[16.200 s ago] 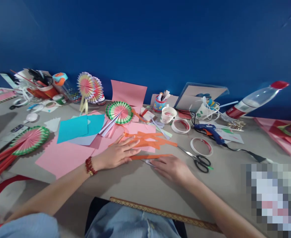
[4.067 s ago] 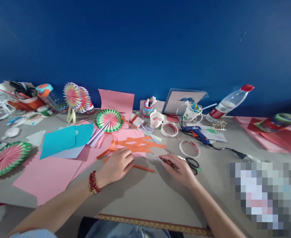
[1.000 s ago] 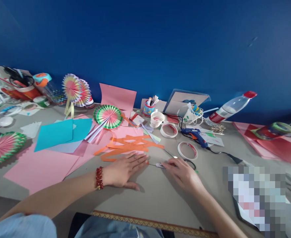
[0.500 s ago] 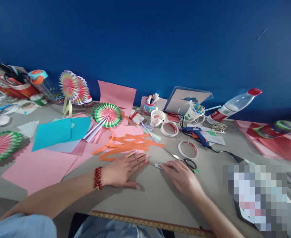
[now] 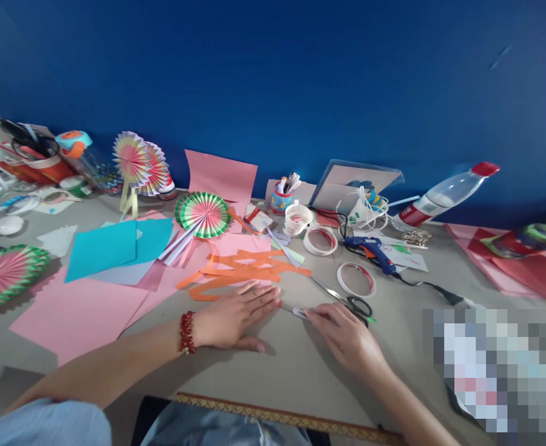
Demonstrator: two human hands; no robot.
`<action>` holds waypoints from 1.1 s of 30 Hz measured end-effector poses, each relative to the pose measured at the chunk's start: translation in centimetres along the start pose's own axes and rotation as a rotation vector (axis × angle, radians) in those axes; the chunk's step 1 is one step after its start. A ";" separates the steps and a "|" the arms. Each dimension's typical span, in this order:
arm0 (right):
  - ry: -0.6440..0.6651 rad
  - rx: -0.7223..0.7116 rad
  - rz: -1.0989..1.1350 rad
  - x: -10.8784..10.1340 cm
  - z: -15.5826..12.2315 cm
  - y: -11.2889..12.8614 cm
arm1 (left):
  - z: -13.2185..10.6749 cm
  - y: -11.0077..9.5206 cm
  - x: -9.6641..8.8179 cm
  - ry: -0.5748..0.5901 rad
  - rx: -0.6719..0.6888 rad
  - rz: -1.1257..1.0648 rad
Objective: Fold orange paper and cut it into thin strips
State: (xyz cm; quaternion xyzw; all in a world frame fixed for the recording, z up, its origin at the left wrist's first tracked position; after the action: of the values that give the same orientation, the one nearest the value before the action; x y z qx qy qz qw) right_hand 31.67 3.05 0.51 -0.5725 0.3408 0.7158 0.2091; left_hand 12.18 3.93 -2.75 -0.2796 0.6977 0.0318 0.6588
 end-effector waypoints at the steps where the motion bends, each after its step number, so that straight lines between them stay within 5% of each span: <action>1: -0.003 0.007 0.004 0.0 0.0 0.0 | 0.0 0.0 0.0 0.000 0.004 -0.001; 10: 0.004 0.006 -0.030 -0.5 0.4 -0.1 | -0.5 0.2 -0.9 -0.065 -0.018 0.006; 33: 0.022 -0.002 -0.054 0.3 -0.2 0.4 | -1.0 0.5 -0.5 0.030 0.004 0.040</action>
State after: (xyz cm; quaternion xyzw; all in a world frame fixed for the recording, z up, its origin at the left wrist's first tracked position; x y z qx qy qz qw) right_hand 31.49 2.59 0.31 -0.5894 0.3267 0.7039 0.2244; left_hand 11.08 4.13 -2.30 -0.2648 0.7129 0.0392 0.6481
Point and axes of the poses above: each hand's wrist, its own z-axis towards the middle knuckle, its own x-axis out of the palm, y = z × x, the point moved 8 cm from there along z, towards the middle knuckle, and after that the axes turned 11 degrees about y, right-handed, at the moved point
